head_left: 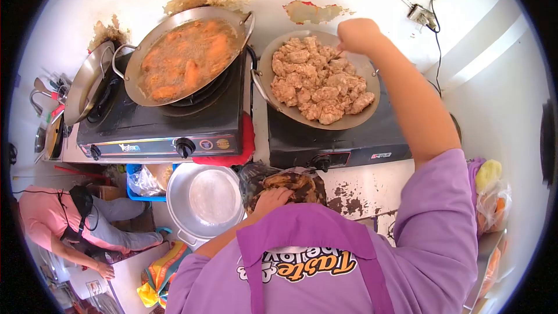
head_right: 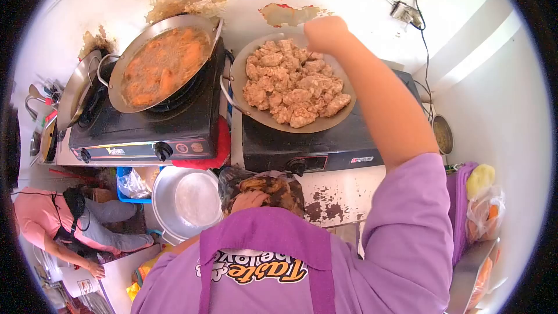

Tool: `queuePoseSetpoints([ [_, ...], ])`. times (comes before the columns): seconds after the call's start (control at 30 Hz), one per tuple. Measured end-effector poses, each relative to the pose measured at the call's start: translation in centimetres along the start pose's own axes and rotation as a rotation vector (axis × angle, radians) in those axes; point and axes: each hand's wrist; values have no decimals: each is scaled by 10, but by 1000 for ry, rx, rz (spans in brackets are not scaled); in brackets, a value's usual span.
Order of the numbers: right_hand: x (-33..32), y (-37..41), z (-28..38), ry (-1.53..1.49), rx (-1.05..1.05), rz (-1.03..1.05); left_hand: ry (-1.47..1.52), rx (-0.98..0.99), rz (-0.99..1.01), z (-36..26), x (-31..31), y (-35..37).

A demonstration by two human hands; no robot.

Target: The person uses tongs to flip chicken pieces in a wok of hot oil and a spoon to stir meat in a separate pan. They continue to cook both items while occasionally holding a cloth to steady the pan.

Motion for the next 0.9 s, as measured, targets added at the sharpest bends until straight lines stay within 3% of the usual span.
queuePoseSetpoints([
  [0.03, -14, 5, 1, -4, -9, 3, 1, -10, 3, 1, 1, 2],
  [0.1, -41, 15, -2, -49, 164, -6, 4, -1, -5, 3, 5, 1],
  [0.2, -35, 15, -13, 0, 173, 51, 3, 9, 1, 3, 3, 1],
  [0.3, 36, -6, -3, 148, 61, 20, 0, -8, 40, 6, 6, 1],
  [0.4, 14, 3, 0, 186, -18, 150, 12, -15, 34, 2, 1, 1],
  [0.5, -34, 26, -6, 163, 80, 85, -7, -50, 101, 3, 5, 1],
  [0.63, 19, 6, -15, 72, 29, -64, 1, 1, 113, 8, 9, 2],
  [0.7, 14, 10, 1, 158, 36, 107, 7, 25, 45, 14, 18, 3],
  [0.83, -23, 23, -16, 151, 70, 49, -46, 63, 64, 10, 12, 3],
  [0.9, -33, 27, -25, 83, 88, 9, -21, -17, 112, 8, 13, 2],
])
Point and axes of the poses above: each hand's wrist, its own y-axis away from the middle knuckle, its own x-axis out of the palm, z = x × y, and after that the axes turned 13 degrees about -x, right-handed
